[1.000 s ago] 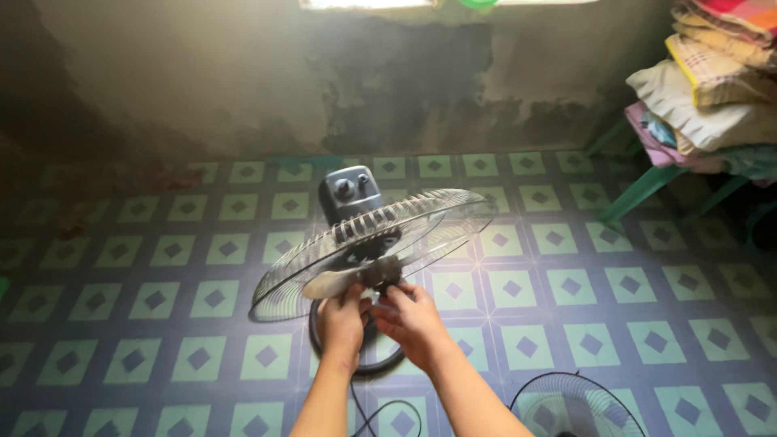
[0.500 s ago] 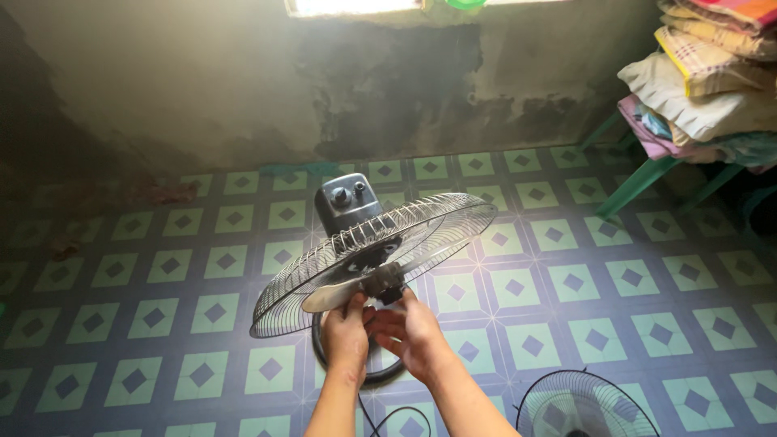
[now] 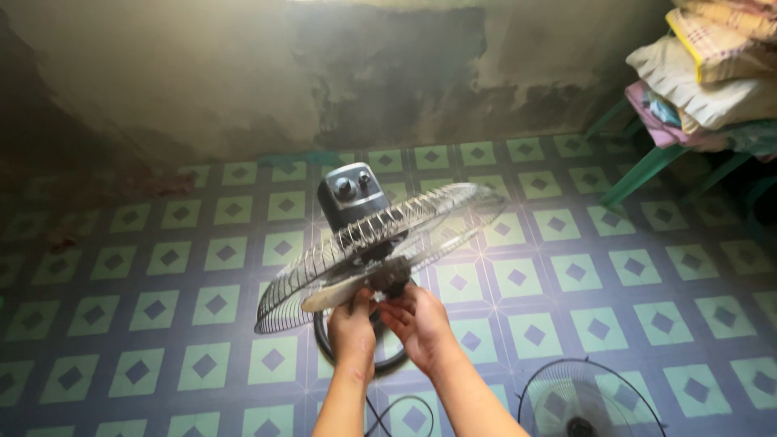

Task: The person unplugs a standing fan, then removes the front grille, the fan blades, and the rear grille. The parts are placed on the floor, leaving the fan motor and stand exposed.

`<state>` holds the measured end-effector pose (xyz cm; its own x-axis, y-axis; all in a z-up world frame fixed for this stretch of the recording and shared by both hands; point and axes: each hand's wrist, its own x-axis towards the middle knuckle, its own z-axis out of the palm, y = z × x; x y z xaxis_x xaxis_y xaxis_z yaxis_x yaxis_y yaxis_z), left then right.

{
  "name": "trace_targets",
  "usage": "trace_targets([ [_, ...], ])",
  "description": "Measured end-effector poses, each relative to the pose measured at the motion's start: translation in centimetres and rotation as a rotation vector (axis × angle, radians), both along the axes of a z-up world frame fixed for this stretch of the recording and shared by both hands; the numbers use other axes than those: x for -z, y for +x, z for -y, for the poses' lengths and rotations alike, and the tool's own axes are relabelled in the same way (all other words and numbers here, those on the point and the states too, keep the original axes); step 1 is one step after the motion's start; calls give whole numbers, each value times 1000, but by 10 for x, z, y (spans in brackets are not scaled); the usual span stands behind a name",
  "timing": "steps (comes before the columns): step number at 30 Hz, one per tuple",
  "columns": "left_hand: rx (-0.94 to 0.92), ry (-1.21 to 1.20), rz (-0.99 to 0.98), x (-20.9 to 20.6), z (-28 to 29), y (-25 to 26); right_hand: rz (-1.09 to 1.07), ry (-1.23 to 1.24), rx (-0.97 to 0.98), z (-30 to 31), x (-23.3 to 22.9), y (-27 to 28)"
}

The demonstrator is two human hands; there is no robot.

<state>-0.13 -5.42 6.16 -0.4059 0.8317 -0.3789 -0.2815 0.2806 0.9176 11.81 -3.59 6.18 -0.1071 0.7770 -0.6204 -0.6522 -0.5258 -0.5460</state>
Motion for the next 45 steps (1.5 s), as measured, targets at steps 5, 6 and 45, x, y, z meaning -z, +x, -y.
trace_targets([
  [5, 6, 1, 33, 2, -1, 0, 20, -140, -33, -4, 10, -1],
  [6, 8, 23, 53, 2, -1, -1, 11, -156, -8, -6, 11, -2],
  [45, -3, 53, 54, -10, 2, 3, 49, -44, -57, 7, -11, 7],
])
